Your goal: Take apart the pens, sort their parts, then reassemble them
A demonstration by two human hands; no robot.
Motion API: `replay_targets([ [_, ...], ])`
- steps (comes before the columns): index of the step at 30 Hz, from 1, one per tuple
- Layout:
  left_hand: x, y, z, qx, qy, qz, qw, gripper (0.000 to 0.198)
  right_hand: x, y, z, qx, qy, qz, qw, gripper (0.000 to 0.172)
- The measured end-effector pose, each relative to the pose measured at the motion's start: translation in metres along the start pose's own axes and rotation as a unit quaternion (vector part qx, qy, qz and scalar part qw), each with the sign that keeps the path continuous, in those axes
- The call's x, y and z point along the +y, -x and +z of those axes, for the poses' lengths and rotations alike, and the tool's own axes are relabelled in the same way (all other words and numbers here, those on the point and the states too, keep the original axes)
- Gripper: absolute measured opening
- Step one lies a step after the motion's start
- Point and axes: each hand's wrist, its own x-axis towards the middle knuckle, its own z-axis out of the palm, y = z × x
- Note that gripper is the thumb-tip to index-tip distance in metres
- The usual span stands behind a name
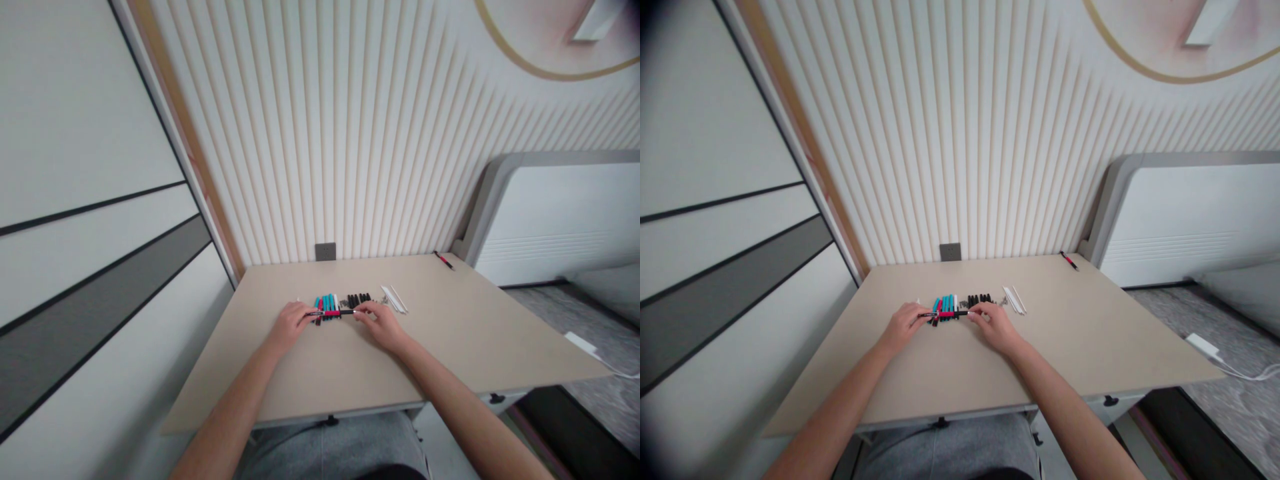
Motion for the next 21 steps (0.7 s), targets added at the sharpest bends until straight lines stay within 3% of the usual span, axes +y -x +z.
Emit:
replay_targets([
  [4, -0.0006, 0.0001, 0.0007, 0.001, -0.008, 0.010, 1.000, 0.024, -0.0040, 0.0006, -0.0018, -0.024, 0.015, -0.024, 0.999, 0.040],
  [9, -0.0008, 0.0002, 0.0007, -0.001, -0.010, 0.007, 1.000, 0.026, -0.0018, 0.0016, 0.0009, -0.067, -0.006, 0.016, 0.998, 0.047],
  [14, -0.0021, 0.0005, 0.0004, 0.010, -0.008, -0.002, 1.000, 0.022, 0.0019, 0.0007, 0.0041, -0.012, -0.011, 0.008, 1.000, 0.028],
  [21, -0.0030, 0.0010, 0.0014, 0.000, -0.011, -0.007, 1.000, 0.023, 0.0001, -0.0014, 0.0004, 0.007, 0.005, -0.034, 0.999, 0.022],
])
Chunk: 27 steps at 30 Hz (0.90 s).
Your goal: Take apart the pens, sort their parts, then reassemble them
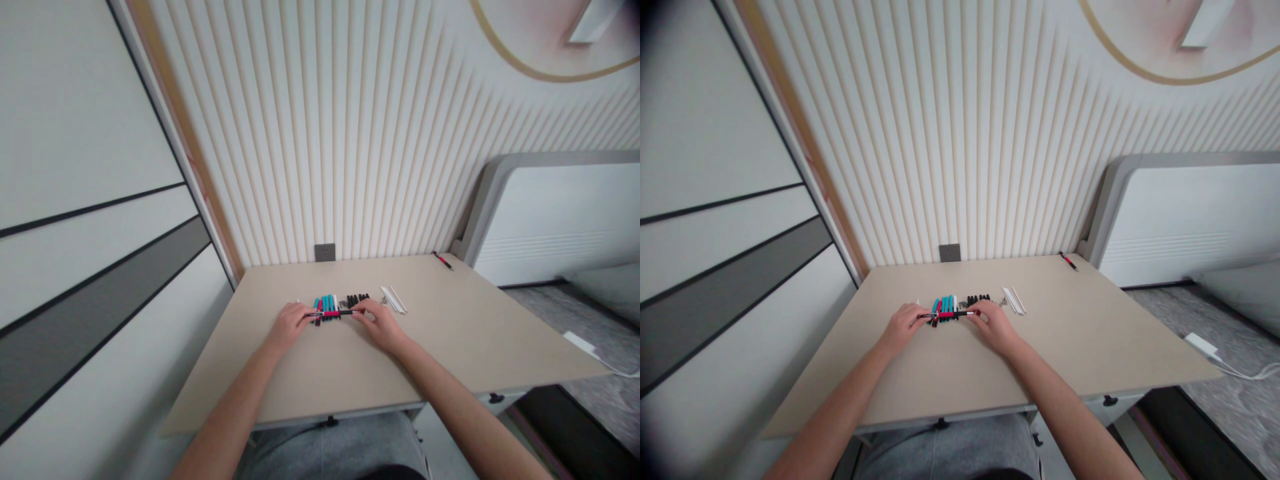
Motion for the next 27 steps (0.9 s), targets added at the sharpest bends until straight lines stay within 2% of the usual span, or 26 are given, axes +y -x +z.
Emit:
replay_targets([
  [6, 0.003, -0.001, -0.002, 0.005, -0.022, 0.025, 0.999, 0.026, 0.000, 0.000, -0.003, -0.011, 0.046, -0.017, 0.999, 0.026],
  [9, 0.003, -0.001, -0.002, 0.004, -0.026, 0.027, 0.999, 0.027, 0.005, 0.000, -0.001, -0.010, 0.066, -0.041, 0.997, 0.022],
  [12, 0.003, -0.001, 0.000, 0.007, -0.027, 0.027, 0.999, 0.027, 0.006, 0.000, 0.001, -0.008, 0.090, -0.065, 0.994, 0.026],
  [19, 0.005, -0.001, 0.001, 0.008, -0.040, 0.038, 0.998, 0.022, -0.006, -0.002, -0.001, -0.027, 0.125, -0.105, 0.986, 0.023],
  [23, 0.003, -0.001, -0.001, 0.034, -0.086, 0.017, 0.996, 0.027, -0.007, -0.002, -0.001, -0.009, 0.127, -0.110, 0.986, 0.020],
  [27, 0.002, 0.000, -0.002, 0.023, -0.160, 0.028, 0.986, 0.035, -0.002, -0.002, 0.000, 0.012, 0.128, -0.119, 0.985, 0.019],
])
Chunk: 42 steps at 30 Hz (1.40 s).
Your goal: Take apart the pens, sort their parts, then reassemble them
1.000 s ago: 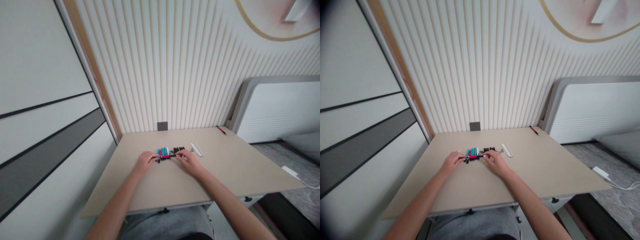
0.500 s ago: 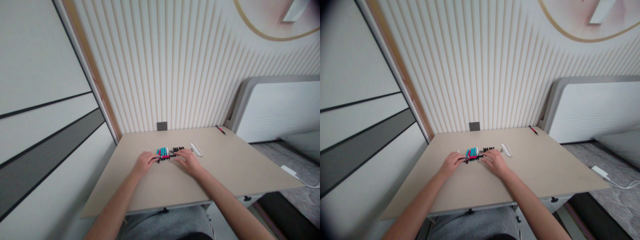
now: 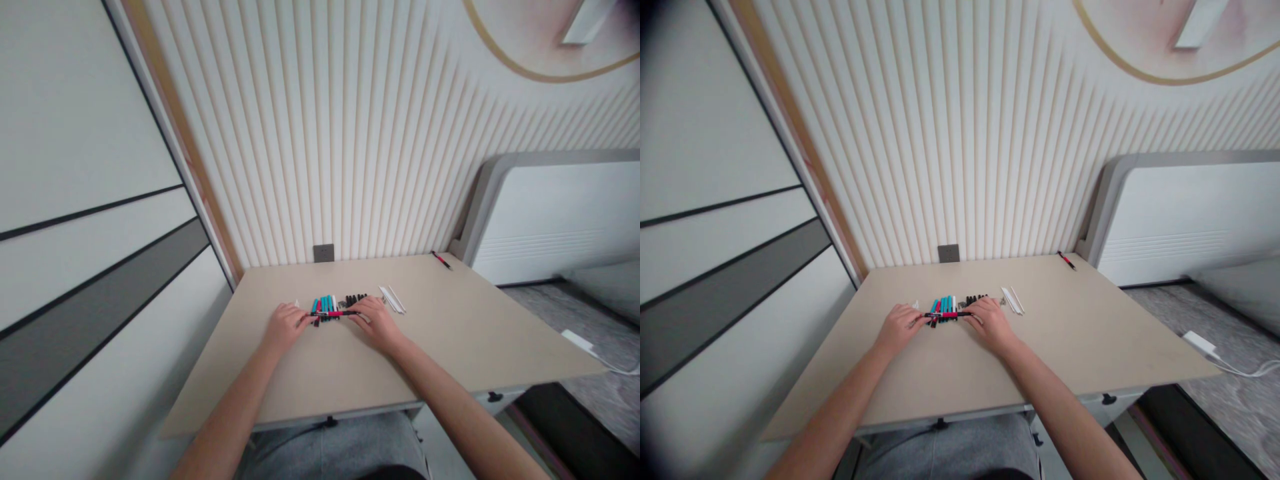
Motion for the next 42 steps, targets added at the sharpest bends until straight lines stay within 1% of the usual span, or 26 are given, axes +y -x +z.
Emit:
replay_targets([
  [3, 0.002, -0.001, -0.002, -0.018, -0.043, 0.027, 0.999, 0.042, 0.002, 0.001, 0.001, 0.000, 0.004, -0.001, 1.000, 0.018],
  [7, 0.008, -0.003, -0.006, -0.016, -0.075, 0.066, 0.995, 0.039, 0.002, 0.001, -0.001, -0.002, 0.010, 0.013, 1.000, 0.016],
  [10, 0.013, -0.004, -0.007, -0.013, -0.091, 0.085, 0.992, 0.037, 0.002, 0.001, -0.002, -0.003, 0.017, 0.009, 1.000, 0.018],
  [14, 0.016, -0.005, -0.006, -0.026, -0.113, 0.104, 0.988, 0.035, 0.003, 0.002, -0.001, -0.007, 0.016, 0.008, 1.000, 0.018],
  [21, 0.019, -0.007, -0.011, -0.006, -0.114, 0.051, 0.992, 0.037, 0.004, 0.001, 0.003, 0.018, 0.002, 0.025, 1.000, 0.017],
  [28, 0.019, -0.006, -0.011, -0.020, -0.119, 0.063, 0.991, 0.037, 0.000, 0.002, 0.003, 0.006, -0.008, 0.016, 1.000, 0.016],
  [32, 0.018, -0.007, -0.014, -0.017, -0.122, 0.055, 0.991, 0.037, 0.000, 0.001, 0.003, 0.018, -0.005, 0.029, 0.999, 0.017],
  [37, 0.018, -0.007, -0.014, -0.022, -0.121, 0.062, 0.990, 0.037, 0.001, 0.001, 0.004, 0.010, 0.008, 0.009, 1.000, 0.018],
  [42, 0.017, -0.006, -0.014, -0.009, -0.121, 0.060, 0.991, 0.037, -0.002, 0.000, 0.004, 0.017, 0.000, 0.018, 1.000, 0.018],
])
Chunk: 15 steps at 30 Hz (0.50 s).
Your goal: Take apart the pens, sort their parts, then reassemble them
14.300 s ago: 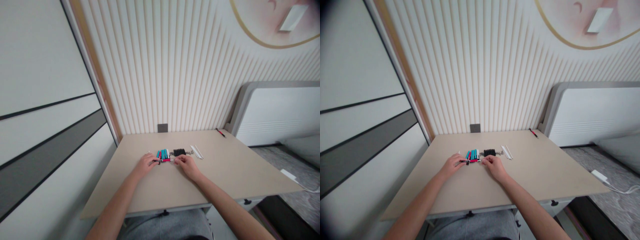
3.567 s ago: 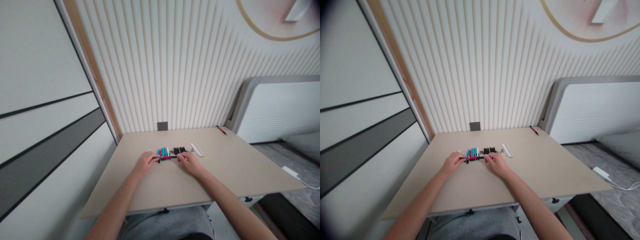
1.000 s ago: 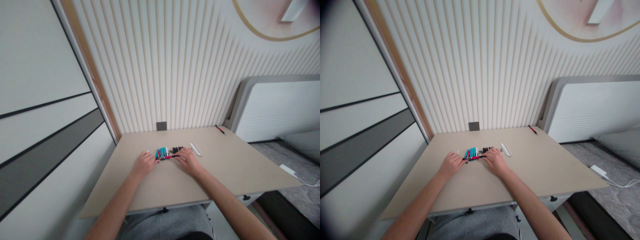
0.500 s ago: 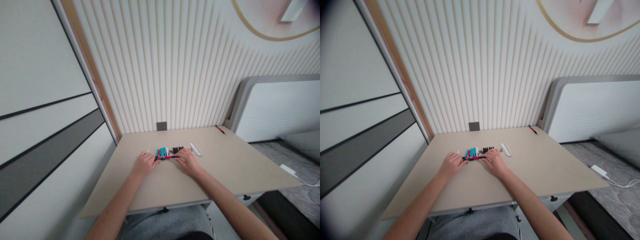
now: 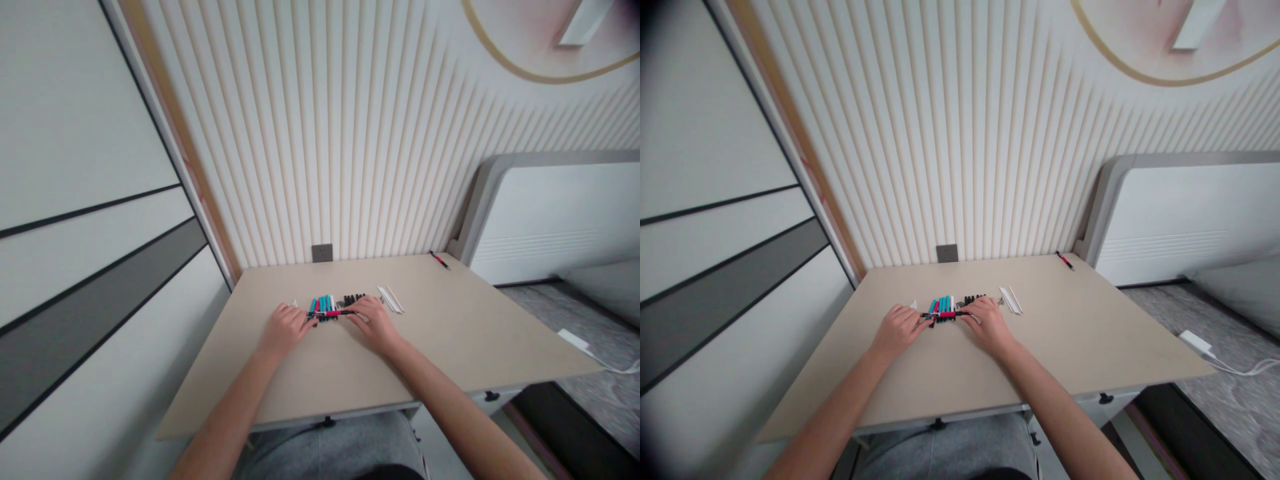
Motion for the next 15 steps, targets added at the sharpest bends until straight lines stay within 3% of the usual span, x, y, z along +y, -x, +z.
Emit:
replay_targets([
  [6, -0.0007, 0.0009, 0.0009, -0.020, 0.015, 0.019, 1.000, 0.036, -0.0001, 0.0002, -0.0034, -0.016, 0.008, 0.005, 1.000, 0.018],
  [11, -0.0056, 0.0002, 0.0002, 0.026, 0.050, -0.022, 0.998, 0.030, 0.0055, 0.0006, -0.0034, 0.011, 0.013, 0.029, 0.999, 0.019],
  [15, -0.0083, 0.0000, -0.0001, 0.017, 0.055, 0.028, 0.998, 0.025, 0.0012, 0.0006, -0.0024, -0.003, -0.006, 0.027, 1.000, 0.017],
])
